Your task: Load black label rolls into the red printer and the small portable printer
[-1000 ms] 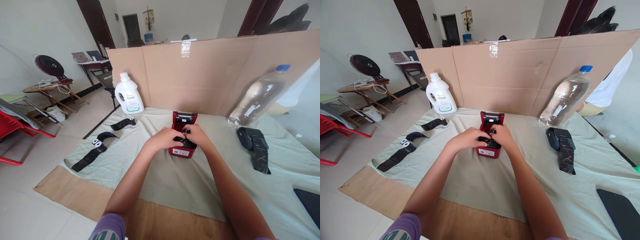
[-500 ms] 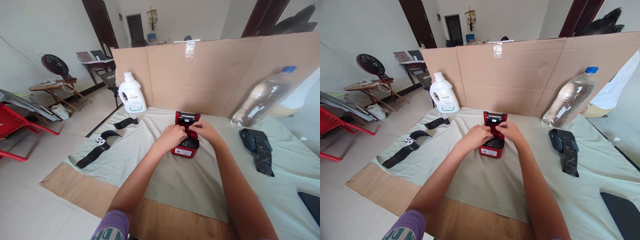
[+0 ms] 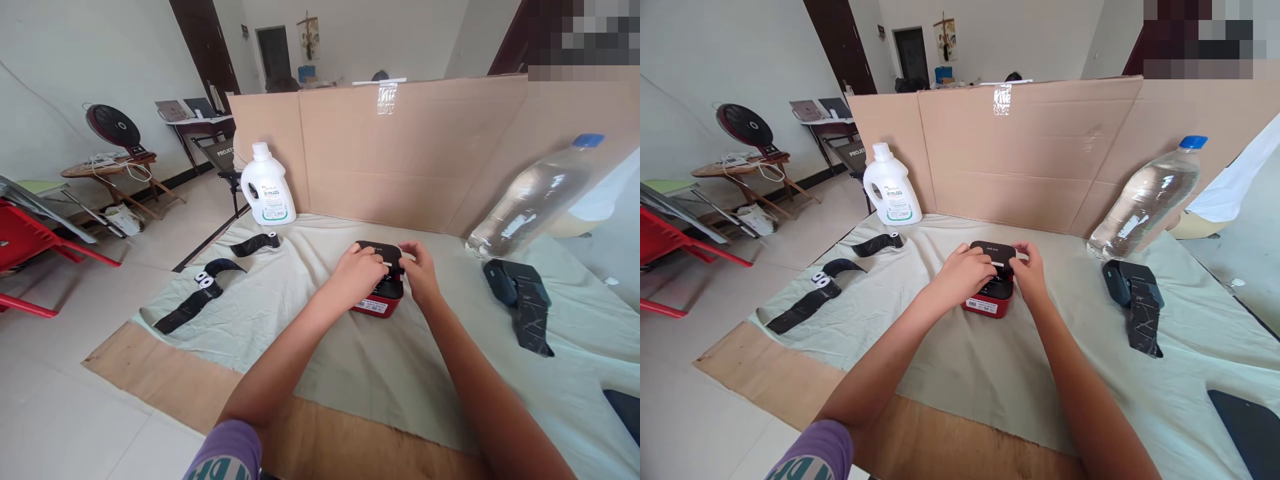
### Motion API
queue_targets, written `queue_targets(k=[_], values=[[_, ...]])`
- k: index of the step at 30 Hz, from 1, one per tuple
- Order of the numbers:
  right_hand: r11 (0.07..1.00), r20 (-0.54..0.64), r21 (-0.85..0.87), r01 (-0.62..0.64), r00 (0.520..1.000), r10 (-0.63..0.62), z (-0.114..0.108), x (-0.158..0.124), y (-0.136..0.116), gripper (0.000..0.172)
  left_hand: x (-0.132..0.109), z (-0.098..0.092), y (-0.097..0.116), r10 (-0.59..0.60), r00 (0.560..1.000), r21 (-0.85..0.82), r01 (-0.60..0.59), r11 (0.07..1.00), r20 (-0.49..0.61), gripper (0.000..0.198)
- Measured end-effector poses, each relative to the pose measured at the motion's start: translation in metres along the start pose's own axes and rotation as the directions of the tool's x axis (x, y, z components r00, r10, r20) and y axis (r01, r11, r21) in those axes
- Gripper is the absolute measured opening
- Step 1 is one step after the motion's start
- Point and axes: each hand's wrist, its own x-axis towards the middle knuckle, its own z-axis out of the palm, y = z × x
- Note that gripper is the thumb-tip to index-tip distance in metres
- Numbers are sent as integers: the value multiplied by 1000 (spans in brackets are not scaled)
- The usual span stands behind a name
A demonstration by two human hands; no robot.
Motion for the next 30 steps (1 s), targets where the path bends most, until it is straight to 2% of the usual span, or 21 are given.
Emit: queue_targets(k=[3,5,6,8,10,12,13,15,18,22,26,30], values=[[993,71,101,-60,996,53,-2,-15,16,54,0,1,-6,-5,1000,-110,2,994,-27,24],[980,92,183,-79,994,63,0,-20,28,62,0,8,-18,-54,994,-308,24,951,-90,21],[973,103,216,-77,993,56,1,-22,33,64,0,13,-26,-109,987,-437,47,898,-118,20],[959,134,273,-79,990,44,4,-24,41,64,-3,29,-46,-262,961,-696,129,707,-88,31],[940,153,325,-102,987,55,7,-26,45,63,-6,46,-65,-352,930,-867,259,426,105,56],[916,156,382,-126,985,70,10,-29,46,63,-10,63,-77,-295,909,-926,347,151,293,77],[902,152,411,-130,986,73,11,-30,46,62,-11,69,-81,-242,908,-931,363,45,343,84],[872,145,470,-138,986,78,12,-32,45,59,-14,78,-83,-159,917,-931,355,-87,365,92],[834,148,526,-163,984,100,13,-32,43,56,-15,82,-80,-139,920,-925,345,-158,367,99],[833,131,535,-139,988,81,15,-28,42,58,-16,84,-79,-136,932,-933,309,-182,335,102],[835,90,539,-107,994,69,18,-30,47,55,-18,86,-80,-161,939,-943,275,-186,305,100],[822,75,561,-97,995,66,20,-37,53,49,-19,87,-78,-150,939,-937,272,-218,308,89]])
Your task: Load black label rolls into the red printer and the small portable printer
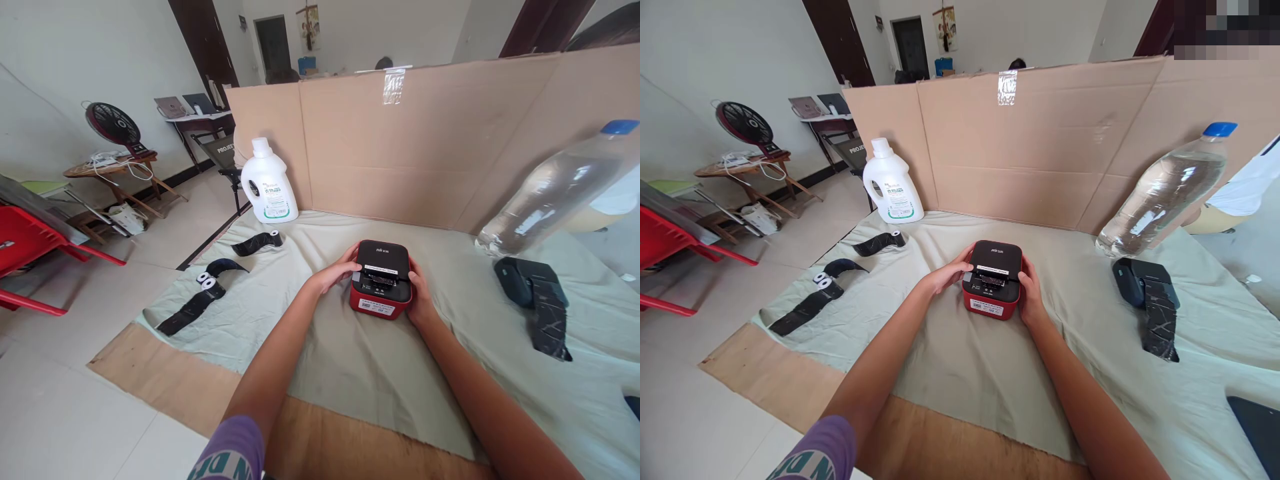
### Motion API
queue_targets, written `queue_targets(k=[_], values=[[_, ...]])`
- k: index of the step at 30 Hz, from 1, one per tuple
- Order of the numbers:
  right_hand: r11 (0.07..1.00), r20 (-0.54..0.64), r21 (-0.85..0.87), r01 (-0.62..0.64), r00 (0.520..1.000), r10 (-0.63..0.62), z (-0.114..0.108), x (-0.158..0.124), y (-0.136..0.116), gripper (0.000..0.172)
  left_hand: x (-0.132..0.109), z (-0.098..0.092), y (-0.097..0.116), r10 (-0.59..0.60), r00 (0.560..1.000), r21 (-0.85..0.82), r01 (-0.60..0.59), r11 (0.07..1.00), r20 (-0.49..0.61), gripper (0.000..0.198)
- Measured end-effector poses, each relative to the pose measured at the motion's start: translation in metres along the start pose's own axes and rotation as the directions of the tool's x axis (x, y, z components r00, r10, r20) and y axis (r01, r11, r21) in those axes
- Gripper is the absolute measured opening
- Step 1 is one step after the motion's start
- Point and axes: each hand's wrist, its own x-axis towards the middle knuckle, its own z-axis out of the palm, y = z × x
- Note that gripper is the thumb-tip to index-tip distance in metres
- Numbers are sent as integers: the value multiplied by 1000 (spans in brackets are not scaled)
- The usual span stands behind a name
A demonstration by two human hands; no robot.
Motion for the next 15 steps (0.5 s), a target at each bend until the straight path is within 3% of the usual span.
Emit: queue_targets(k=[4,15], values=[[1000,18,-6,3,1000,-3,0,-2,-1,51,0,3,0,-32,999,-6,32,999,-11,83],[1000,-1,-11,6,1000,-6,4,3,-8,57,-2,10,-2,-31,997,-16,30,999,-76,90]])
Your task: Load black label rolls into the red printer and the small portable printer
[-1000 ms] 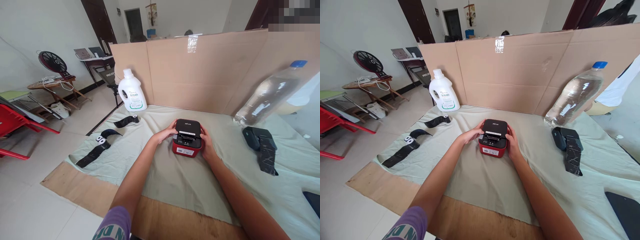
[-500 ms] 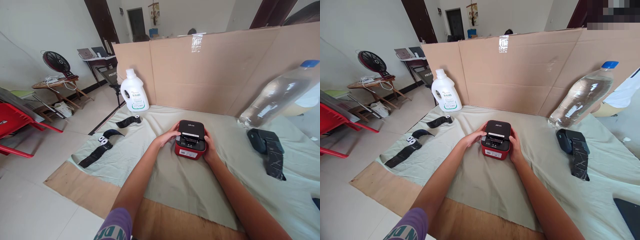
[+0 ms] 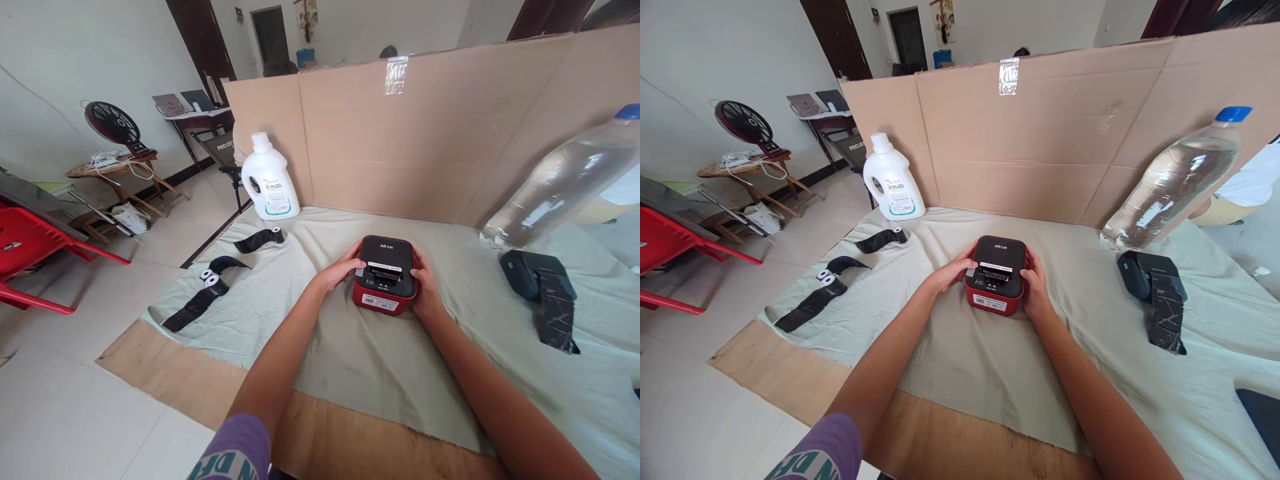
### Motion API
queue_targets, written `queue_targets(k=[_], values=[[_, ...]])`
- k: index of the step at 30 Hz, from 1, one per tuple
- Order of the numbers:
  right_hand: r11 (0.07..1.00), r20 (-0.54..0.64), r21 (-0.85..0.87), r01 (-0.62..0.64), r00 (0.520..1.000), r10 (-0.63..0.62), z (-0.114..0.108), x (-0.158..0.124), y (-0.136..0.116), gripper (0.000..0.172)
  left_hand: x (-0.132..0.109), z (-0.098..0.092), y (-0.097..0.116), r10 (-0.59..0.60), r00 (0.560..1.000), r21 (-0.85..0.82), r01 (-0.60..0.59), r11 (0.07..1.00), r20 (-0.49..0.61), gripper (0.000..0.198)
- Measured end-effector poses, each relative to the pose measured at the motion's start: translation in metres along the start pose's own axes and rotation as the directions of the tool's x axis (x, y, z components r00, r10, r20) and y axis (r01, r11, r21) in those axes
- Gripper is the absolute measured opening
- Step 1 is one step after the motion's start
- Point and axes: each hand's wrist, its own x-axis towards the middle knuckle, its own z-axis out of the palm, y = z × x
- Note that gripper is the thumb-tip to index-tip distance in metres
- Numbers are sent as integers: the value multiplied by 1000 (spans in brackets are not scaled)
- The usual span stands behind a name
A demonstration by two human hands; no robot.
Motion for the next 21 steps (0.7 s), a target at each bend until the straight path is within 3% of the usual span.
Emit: queue_targets(k=[11,13,15,16,18,21], values=[[999,19,25,-20,1000,20,0,-6,1,56,0,-3,2,22,999,81,-24,996,27,89],[1000,19,22,-16,1000,16,-1,-6,2,54,2,-15,5,19,999,169,-14,985,-28,83],[1000,20,16,-19,1000,18,-2,-5,3,53,2,-35,8,76,980,304,-17,952,-184,73],[1000,22,12,-23,999,23,-3,-5,3,52,1,-47,10,135,949,398,-11,917,-285,69],[1000,23,2,-29,999,28,-3,-4,4,52,-4,-75,15,285,830,612,83,787,-479,61],[1000,18,-14,-18,1000,18,-3,-3,4,51,-15,-116,21,462,584,742,478,469,-668,54]])
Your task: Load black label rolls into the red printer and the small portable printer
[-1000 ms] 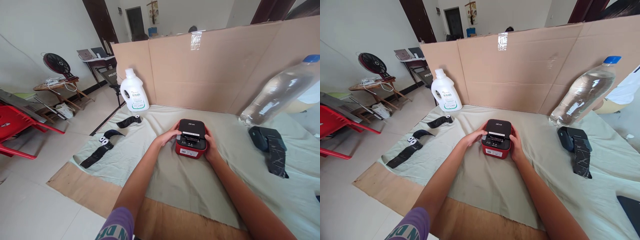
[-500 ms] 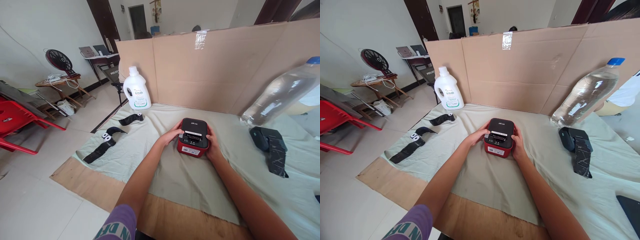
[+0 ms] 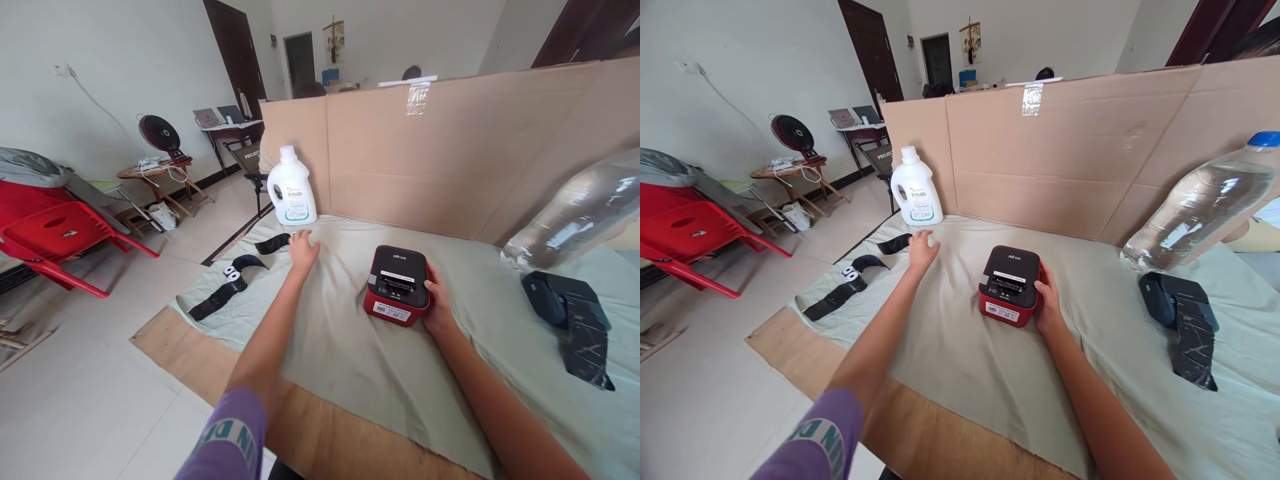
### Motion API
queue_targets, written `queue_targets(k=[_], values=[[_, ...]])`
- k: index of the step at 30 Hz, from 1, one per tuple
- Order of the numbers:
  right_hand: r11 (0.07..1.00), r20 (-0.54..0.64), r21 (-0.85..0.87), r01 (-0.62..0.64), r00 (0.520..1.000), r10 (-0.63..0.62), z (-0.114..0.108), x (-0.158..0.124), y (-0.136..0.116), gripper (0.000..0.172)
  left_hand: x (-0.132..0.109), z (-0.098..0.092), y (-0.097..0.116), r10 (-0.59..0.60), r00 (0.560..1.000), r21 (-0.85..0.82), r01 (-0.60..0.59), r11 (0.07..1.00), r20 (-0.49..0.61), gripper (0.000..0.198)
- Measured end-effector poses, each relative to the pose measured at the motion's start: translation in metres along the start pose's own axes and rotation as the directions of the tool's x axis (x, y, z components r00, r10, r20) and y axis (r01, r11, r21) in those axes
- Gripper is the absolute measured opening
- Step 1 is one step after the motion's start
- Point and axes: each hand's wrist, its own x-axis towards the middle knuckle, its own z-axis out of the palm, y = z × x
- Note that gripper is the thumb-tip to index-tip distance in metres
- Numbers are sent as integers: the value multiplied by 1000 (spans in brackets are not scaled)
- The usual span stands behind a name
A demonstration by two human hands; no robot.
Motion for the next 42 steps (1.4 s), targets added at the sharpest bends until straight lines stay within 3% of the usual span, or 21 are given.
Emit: queue_targets(k=[2,4,6,11,15,18,21,24,28,35,38,42], values=[[1000,4,-11,12,1000,-12,0,1,1,51,13,-9,-18,0,1000,297,3,955,-11,56],[1000,11,-13,22,1000,-22,-1,2,2,51,26,-18,-32,47,990,462,-102,881,129,51],[1000,6,4,20,1000,-20,-2,2,3,51,37,-27,-39,82,962,508,-209,835,260,42],[998,-8,63,0,1000,0,-5,5,8,50,48,-53,-39,110,918,522,-312,794,382,45],[997,9,80,15,1000,-16,-5,6,9,49,31,-78,-31,186,850,450,-432,782,493,43],[996,7,92,9,1000,-10,-5,6,9,48,3,-99,-29,241,786,384,-514,767,570,41],[996,-16,87,15,1000,-13,-5,6,10,49,-30,-116,-33,278,754,365,-562,742,595,37],[996,-8,84,13,1000,-13,-5,6,11,47,-58,-121,-43,265,765,351,-535,768,587,33],[996,-22,87,11,1000,-9,-7,7,13,47,-79,-110,-57,284,787,288,-496,819,548,37],[1000,-67,-10,23,997,-24,-13,7,17,48,-108,-89,-67,373,833,400,-531,747,410,57],[992,-76,-127,-8,997,-2,-18,-9,12,48,-119,-90,-65,362,857,415,-498,761,366,59],[948,-16,-319,1,1000,-7,-29,-43,1,46,-129,-88,-48,337,916,308,-393,867,219,71]])
